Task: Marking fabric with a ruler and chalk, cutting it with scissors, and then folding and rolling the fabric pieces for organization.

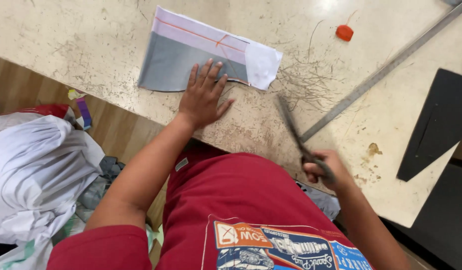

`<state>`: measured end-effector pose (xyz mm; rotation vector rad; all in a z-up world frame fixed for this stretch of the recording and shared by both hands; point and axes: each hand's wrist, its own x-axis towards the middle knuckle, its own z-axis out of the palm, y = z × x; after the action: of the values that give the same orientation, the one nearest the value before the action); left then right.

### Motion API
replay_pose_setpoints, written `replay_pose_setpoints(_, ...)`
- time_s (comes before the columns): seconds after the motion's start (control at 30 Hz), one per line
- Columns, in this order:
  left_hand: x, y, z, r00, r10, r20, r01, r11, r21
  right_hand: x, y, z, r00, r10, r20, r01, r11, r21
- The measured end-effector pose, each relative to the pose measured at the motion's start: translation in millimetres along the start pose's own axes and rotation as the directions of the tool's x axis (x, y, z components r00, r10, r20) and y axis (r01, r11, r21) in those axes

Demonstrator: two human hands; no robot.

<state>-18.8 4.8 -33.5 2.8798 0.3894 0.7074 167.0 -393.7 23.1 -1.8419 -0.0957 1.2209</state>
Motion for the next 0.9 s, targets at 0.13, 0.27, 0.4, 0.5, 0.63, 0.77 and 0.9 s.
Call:
replay_pose_setpoints(0.13, -1, -5, -4, 0.999, -0.025, 0.036, 0.026, 0.999, -0.037, 25, -36, 53, 0.968, 0.016, 0.250, -0.010, 1.000, -0.027)
replay_pose_setpoints(0.27, 0, -3, -6, 0.999, -0.028, 0.032, 0.030, 0.998, -0.054, 51, -47, 84, 0.961, -0.013, 0.276, -0.007, 0.998, 0.069)
replay_pose_setpoints(0.4, 3, -5, -9, 0.998, -0.035, 0.049, 0.040, 0.996, -0.084, 58, -65, 101, 0.957, -0.014, 0.289, -0.019, 0.994, 0.111)
replay_pose_setpoints(0.5, 7, -9, 6, 0.998, -0.069, -0.011, 0.067, 0.990, -0.120, 55, -73, 109, 0.960, -0.007, 0.279, -0.026, 0.993, 0.116)
replay_pose_setpoints(0.63, 12, -2, 43, 0.987, -0.119, -0.109, 0.108, 0.989, -0.101, 49, -86, 119, 0.962, -0.013, 0.273, -0.005, 0.998, 0.065)
replay_pose_setpoints(0.77, 26, 10, 46, 0.952, -0.186, -0.242, 0.165, 0.981, -0.103, 50, -97, 127, 0.964, 0.009, 0.267, -0.031, 0.996, 0.078)
replay_pose_setpoints(0.9, 29, 11, 45, 0.935, -0.208, -0.287, 0.182, 0.976, -0.116, 59, -84, 122, 0.960, 0.055, 0.275, -0.101, 0.982, 0.158)
